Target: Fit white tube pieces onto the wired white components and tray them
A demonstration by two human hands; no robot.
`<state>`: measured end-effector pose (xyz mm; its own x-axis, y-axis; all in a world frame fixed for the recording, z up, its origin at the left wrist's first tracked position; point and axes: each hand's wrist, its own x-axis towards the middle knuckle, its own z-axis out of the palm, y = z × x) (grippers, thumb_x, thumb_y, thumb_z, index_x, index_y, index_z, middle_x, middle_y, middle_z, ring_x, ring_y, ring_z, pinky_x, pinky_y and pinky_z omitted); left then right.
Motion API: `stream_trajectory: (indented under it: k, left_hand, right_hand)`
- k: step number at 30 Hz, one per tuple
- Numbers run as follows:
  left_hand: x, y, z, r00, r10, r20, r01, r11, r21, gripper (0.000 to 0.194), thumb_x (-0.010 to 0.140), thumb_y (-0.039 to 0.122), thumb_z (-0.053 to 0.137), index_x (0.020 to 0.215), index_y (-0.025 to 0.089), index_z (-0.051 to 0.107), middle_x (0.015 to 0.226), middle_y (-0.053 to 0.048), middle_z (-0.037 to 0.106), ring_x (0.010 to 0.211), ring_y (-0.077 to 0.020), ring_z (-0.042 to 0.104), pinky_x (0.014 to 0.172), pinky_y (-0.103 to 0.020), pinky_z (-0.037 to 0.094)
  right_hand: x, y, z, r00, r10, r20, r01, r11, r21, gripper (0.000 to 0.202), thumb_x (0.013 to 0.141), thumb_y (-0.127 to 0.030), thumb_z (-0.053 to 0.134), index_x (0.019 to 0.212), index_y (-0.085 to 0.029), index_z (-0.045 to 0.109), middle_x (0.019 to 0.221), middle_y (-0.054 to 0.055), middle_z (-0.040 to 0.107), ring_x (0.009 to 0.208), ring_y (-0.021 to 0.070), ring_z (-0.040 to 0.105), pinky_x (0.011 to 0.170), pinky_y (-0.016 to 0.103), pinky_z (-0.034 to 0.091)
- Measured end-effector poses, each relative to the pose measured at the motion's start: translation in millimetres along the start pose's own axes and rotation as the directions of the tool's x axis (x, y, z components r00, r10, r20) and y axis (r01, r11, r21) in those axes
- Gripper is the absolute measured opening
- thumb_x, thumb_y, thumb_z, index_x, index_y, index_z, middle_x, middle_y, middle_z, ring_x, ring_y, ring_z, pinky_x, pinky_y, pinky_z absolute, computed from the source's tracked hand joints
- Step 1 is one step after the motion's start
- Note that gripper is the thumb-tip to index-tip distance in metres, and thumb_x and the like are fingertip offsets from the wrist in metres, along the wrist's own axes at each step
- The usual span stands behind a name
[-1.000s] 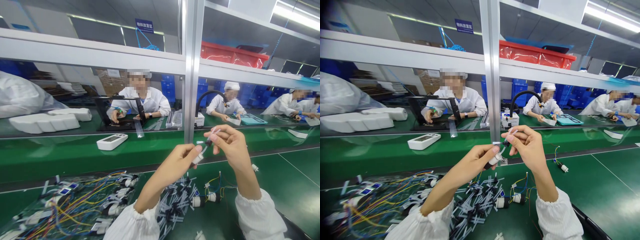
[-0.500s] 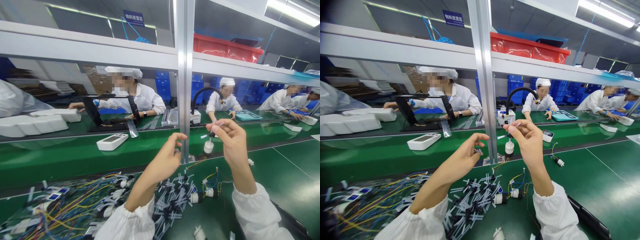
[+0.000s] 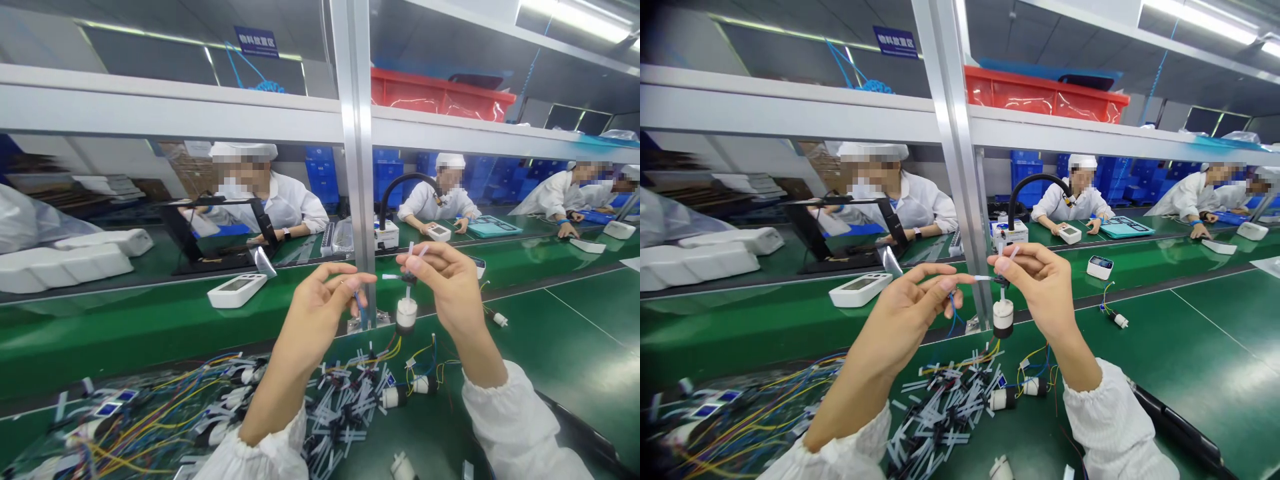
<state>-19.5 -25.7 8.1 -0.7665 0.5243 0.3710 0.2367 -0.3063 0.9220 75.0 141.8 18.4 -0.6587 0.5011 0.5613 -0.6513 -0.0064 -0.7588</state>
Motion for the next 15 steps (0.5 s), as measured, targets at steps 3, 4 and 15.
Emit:
stream_trajectory:
  k: [3,4,15]
  left_hand:
    - [1.2,-2.2,-3.0,0.999,0.028,-0.024,-0.028,0.999,0.017,0.030,0.086,0.041,0.081,0.090,0.015,0.066,0.091,-0.008,0.078,0.062,-0.0108,0.058,0.056,-0.023,0.045]
    - [1.6,-3.2,-4.1,0.999,0.037,-0.025,-0.036,0.999,0.034,0.029,0.087,0.041,0.081,0.088,0.015,0.069,0.088,-0.007,0.077,0.062,-0.0106,0.057,0.057,-0.024,0.045]
    - [-0.5,-0.4,-5.4,0.993,0.033,-0.116,-0.028,0.999,0.046,0.036,0.081,0.032,0.082,0.112,0.014,0.074,0.116,-0.014,0.078,0.080,-0.0149,0.062,0.065,-0.025,0.049]
  right_hand:
    - [0.6,1.3,1.3,1.000,-0.007,0.009,0.007,1.000,0.018,0.014,0.079,-0.022,0.089,0.089,-0.023,0.080,0.088,0.001,0.084,0.083,0.0151,0.080,0.078,0.022,0.063]
    - [0.9,2.4,1.8,1.000,-0.012,0.010,0.012,1.000,0.025,0.013,0.080,-0.022,0.089,0.089,-0.023,0.080,0.089,0.001,0.084,0.082,0.0147,0.080,0.078,0.022,0.063]
    - [3.1,10.9,7.8,0.998,-0.056,-0.006,0.056,0.998,0.018,0.009,0.080,-0.022,0.087,0.088,-0.025,0.083,0.086,0.000,0.082,0.080,0.0151,0.077,0.075,0.027,0.064]
